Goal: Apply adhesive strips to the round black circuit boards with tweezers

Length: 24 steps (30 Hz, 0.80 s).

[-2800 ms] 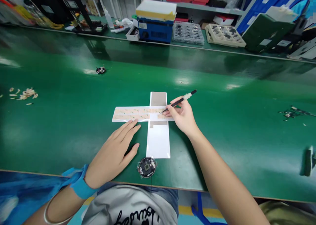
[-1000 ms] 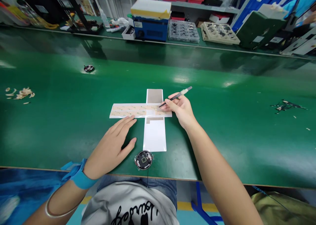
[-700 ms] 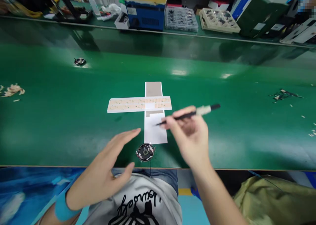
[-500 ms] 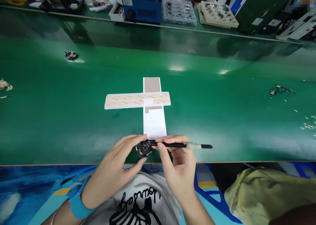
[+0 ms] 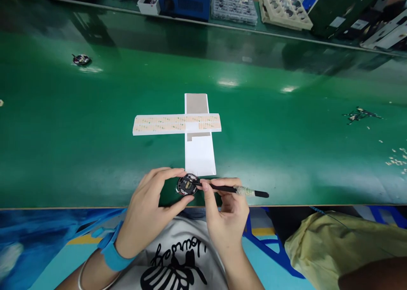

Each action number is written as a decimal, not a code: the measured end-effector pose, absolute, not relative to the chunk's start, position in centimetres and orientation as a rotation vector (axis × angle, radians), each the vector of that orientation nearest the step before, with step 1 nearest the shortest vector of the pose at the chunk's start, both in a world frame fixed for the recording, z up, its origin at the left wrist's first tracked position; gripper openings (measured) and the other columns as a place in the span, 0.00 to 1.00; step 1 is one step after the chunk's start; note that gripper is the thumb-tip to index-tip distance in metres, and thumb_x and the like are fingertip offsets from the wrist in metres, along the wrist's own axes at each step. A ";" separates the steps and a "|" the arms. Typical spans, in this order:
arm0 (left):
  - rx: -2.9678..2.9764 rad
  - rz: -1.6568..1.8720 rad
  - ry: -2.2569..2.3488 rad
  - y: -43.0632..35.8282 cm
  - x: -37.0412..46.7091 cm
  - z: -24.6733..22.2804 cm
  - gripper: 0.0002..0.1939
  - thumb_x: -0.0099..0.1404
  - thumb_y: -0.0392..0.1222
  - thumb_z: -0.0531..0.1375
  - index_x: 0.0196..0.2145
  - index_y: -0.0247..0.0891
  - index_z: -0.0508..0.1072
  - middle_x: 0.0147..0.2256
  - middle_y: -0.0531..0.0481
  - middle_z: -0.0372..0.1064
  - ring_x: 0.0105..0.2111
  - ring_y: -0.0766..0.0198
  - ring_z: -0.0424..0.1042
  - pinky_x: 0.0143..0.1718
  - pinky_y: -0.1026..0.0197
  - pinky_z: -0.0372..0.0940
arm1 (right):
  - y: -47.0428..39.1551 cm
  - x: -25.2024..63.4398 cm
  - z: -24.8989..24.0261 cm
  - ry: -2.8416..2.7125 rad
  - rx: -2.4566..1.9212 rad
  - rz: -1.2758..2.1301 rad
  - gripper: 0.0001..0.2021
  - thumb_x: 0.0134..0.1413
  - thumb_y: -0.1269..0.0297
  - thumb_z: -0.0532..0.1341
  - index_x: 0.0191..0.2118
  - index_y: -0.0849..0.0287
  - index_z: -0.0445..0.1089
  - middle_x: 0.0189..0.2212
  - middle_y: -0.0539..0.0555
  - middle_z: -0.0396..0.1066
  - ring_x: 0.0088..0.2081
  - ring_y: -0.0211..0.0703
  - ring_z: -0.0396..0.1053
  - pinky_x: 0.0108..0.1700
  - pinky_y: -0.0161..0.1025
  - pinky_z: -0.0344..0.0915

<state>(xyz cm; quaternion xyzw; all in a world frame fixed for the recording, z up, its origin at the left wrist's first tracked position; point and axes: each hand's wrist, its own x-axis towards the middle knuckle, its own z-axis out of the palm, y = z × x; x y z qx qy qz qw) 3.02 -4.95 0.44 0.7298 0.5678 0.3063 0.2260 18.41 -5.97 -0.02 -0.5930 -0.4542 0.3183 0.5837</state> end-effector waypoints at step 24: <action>2.165 0.953 1.417 -4.8 2.9 0.5 0.06 0.64 0.38 0.65 0.39 0.42 0.72 0.45 0.50 0.74 0.47 0.55 0.69 0.47 0.49 0.66 | -5.9 18.6 -0.2 -1.092 -1.373 0.785 0.07 0.53 0.71 0.66 0.37 0.53 0.71 0.33 0.50 0.75 0.35 0.43 0.79 0.39 0.39 0.79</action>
